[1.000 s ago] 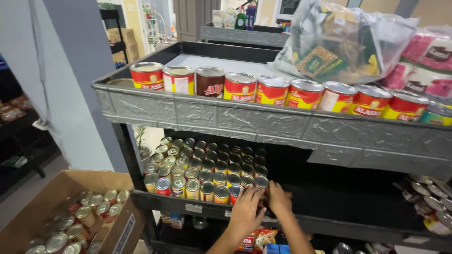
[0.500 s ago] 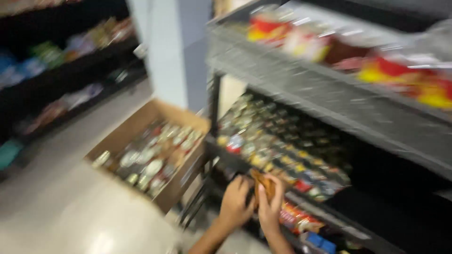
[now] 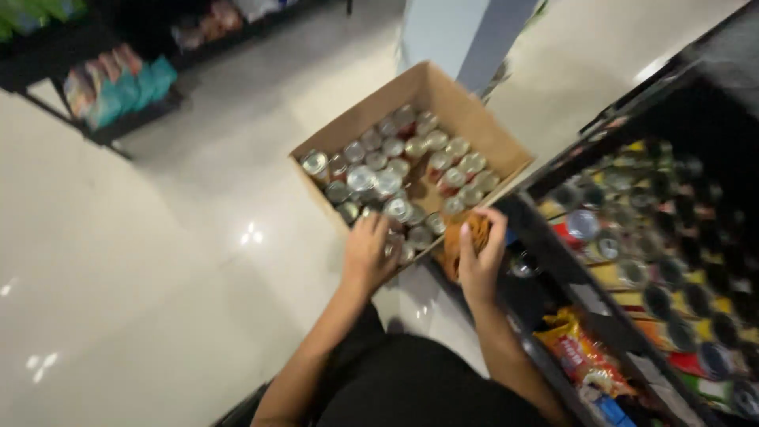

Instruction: Restocking canned goods on a shelf after wiping them with a cloth.

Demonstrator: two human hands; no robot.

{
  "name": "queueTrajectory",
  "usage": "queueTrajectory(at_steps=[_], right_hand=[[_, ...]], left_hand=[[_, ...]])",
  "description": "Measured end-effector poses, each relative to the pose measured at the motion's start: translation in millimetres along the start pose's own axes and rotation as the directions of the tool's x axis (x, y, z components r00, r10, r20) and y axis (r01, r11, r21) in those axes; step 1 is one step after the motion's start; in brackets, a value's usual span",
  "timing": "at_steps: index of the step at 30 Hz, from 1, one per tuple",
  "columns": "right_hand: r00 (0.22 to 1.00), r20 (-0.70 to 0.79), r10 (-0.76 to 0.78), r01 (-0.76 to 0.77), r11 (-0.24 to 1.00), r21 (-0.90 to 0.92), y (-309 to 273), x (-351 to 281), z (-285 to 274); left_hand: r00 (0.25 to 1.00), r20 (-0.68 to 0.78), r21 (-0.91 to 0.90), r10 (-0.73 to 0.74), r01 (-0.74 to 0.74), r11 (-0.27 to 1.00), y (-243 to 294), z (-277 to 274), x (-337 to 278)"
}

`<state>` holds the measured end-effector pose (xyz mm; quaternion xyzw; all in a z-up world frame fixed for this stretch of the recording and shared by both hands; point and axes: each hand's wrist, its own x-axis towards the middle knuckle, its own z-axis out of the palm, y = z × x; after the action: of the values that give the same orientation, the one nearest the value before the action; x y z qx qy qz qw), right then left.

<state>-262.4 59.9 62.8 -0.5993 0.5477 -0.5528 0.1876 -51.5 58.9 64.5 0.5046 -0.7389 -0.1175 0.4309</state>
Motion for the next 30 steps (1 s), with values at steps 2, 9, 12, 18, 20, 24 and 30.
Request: queueTrajectory(at_steps=[2,9,12,18,20,24,30], right_hand=[[1.0,-0.022,-0.016,0.016,1.0,0.01,14,5,28],[0.938,0.345,0.015,0.133,0.906,-0.401,15,37,101],[0.803,0.548,0.233,0.112,0.845,-0.523,0,44,112],[0.792,0.522,0.316,-0.055,0.889,-0.454,13,49,101],[0.808,0.484,0.337,-0.182,0.923,-0.339,-1,55,87],[0.834,0.351,0.426,-0.419,0.903,-0.1,-13,46,71],[1.0,-0.005,0.002,-0.002,1.0,0.014,-40,40,75]], left_hand=[[0.998,0.058,0.057,-0.038,0.034,0.998,-26,-4,4],[0.982,0.156,-0.09,-0.102,0.117,0.989,-63,14,18],[0.94,0.3,-0.132,-0.162,0.209,0.969,-84,6,33],[0.903,0.409,-0.316,0.131,0.006,0.949,-91,-25,66],[0.915,0.361,-0.341,0.182,-0.052,0.939,-83,-21,71],[0.78,0.625,-0.462,-0.021,0.392,0.796,-52,-11,75],[0.737,0.652,-0.385,-0.175,0.521,0.761,-49,27,49]])
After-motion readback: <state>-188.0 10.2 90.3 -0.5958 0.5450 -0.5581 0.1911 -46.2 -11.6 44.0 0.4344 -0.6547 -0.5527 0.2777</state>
